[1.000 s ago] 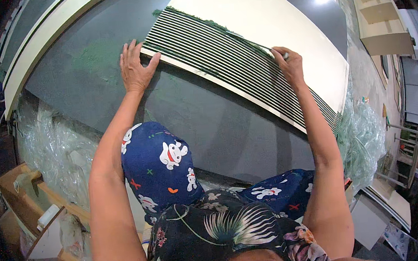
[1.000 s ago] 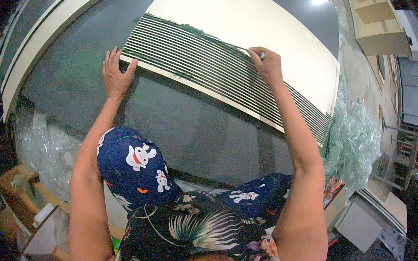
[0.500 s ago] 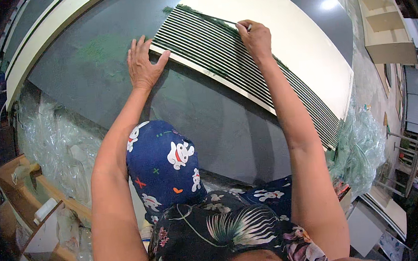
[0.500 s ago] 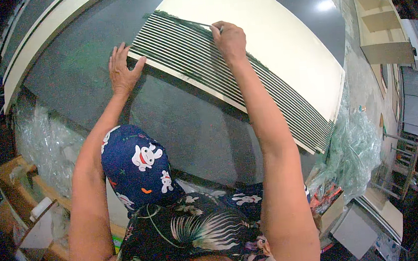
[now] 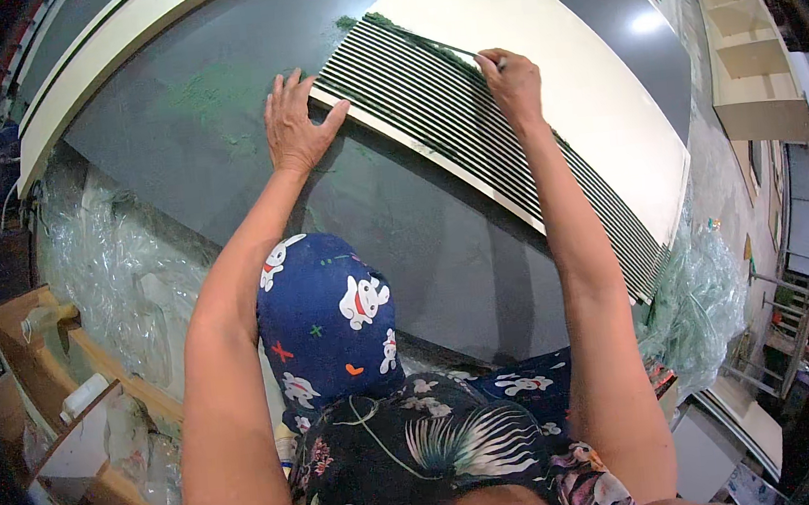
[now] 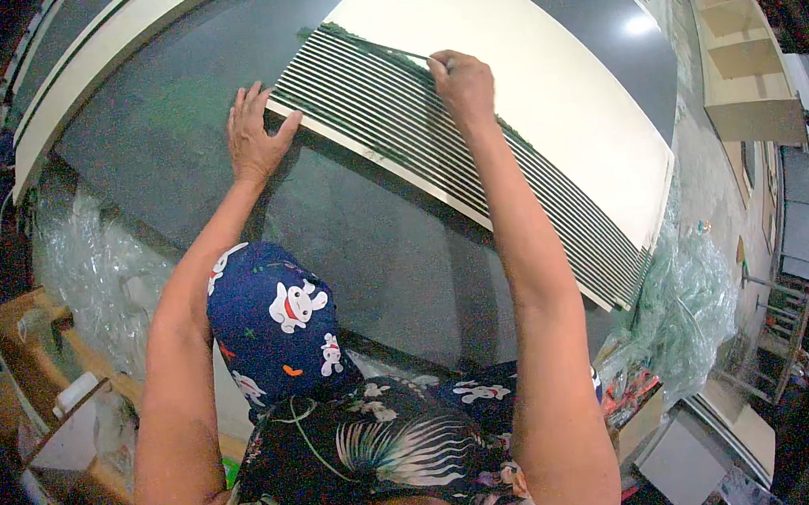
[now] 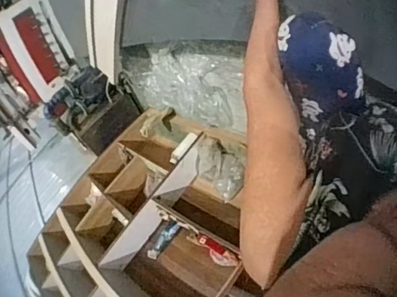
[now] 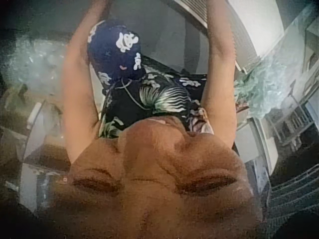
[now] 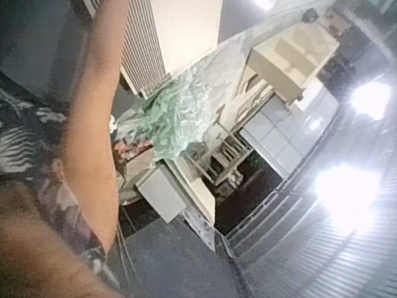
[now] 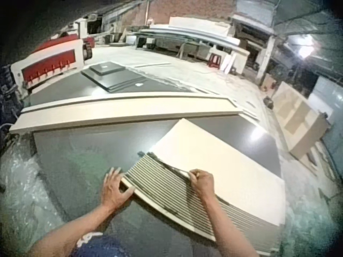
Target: The recorder uses a rubber mallet to secure panels and then uses a stylus-like tool to apply detail or filler to a grooved surface on a piece of furniture.
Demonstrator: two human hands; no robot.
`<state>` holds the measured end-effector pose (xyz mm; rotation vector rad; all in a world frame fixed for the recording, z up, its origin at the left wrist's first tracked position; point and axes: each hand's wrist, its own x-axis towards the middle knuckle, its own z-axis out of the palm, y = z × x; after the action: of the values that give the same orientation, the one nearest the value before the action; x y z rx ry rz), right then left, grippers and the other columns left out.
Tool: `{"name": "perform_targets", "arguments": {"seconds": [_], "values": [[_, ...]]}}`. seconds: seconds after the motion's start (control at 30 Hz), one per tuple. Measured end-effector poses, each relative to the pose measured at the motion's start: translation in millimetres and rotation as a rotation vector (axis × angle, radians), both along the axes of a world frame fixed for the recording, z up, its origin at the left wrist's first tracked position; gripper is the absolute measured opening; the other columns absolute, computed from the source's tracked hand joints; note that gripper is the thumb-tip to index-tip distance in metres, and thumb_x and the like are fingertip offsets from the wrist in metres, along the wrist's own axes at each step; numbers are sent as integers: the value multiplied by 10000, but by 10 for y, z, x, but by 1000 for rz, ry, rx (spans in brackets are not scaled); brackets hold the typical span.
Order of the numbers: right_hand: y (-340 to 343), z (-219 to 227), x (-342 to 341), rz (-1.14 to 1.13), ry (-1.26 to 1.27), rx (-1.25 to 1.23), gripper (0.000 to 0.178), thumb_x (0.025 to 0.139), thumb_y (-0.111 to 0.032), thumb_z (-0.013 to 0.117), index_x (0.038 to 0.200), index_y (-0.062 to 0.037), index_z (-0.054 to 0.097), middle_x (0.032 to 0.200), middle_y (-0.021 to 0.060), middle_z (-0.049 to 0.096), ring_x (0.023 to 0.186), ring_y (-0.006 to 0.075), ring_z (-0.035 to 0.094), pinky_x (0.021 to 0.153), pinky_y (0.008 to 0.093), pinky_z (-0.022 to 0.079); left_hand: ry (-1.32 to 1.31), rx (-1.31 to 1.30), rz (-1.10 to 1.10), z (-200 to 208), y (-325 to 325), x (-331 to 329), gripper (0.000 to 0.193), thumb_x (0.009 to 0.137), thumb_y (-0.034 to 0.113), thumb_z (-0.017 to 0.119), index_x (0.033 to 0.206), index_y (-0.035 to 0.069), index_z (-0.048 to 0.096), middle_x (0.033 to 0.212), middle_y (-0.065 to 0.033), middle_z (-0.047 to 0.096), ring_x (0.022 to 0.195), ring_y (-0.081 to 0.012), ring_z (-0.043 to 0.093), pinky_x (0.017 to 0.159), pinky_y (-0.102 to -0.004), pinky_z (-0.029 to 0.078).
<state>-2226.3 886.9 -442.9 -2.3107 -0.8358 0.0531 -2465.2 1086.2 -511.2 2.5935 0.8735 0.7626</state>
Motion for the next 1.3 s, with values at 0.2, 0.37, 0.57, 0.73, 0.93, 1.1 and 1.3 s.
{"name": "perform_targets", "arguments": {"seconds": [0.2,0.37,0.57,0.73,0.93,1.1,1.3], "values": [[733,-4,-251,16,-186,-28,210,853,-294,640,921,-119,735,827,125,700,783,301,674,747,378,526,-24,4,-15,11,-13,29,667,800,569,625,1259,91,549,1398,-154,458,1361,-364,329,1124,-495,234],[619,187,-218,-49,-78,38,181,839,-283,663,899,-129,736,825,102,704,767,289,673,727,366,526,-7,-7,-6,-17,-6,-16,684,791,576,630,1254,79,554,1396,-153,460,1362,-363,328,1127,-495,229],[-326,477,-1,78,-214,23,220,881,-207,675,1001,-27,717,763,96,699,618,133,606,597,266,489,-41,7,-20,-9,-31,-17,630,805,506,649,1256,79,548,1390,-157,472,1353,-375,343,1117,-497,242],[-1436,609,76,-28,-38,-12,176,869,-177,686,972,-39,719,790,92,702,665,144,631,657,272,504,-27,19,-27,-56,10,4,650,808,538,637,1251,69,557,1389,-152,475,1355,-368,343,1120,-490,243],[-2621,438,61,-161,41,1,155,871,-137,681,958,-13,714,783,70,692,688,100,595,662,248,485,-1,68,-29,-92,84,-8,635,822,532,625,1252,69,557,1387,-142,484,1343,-355,367,1116,-474,256],[-3044,294,-42,-198,-1,20,130,866,-114,681,944,-17,718,823,58,711,720,97,604,693,248,484,-27,89,-43,-148,94,24,619,831,511,633,1260,73,551,1379,-130,496,1337,-348,378,1110,-469,270],[-3259,265,-33,-237,45,11,134,873,-123,674,951,-22,717,827,67,711,727,103,611,693,249,485,-17,63,-45,-139,86,15,627,834,512,629,1266,65,547,1386,-133,490,1338,-347,375,1108,-465,273]]}}
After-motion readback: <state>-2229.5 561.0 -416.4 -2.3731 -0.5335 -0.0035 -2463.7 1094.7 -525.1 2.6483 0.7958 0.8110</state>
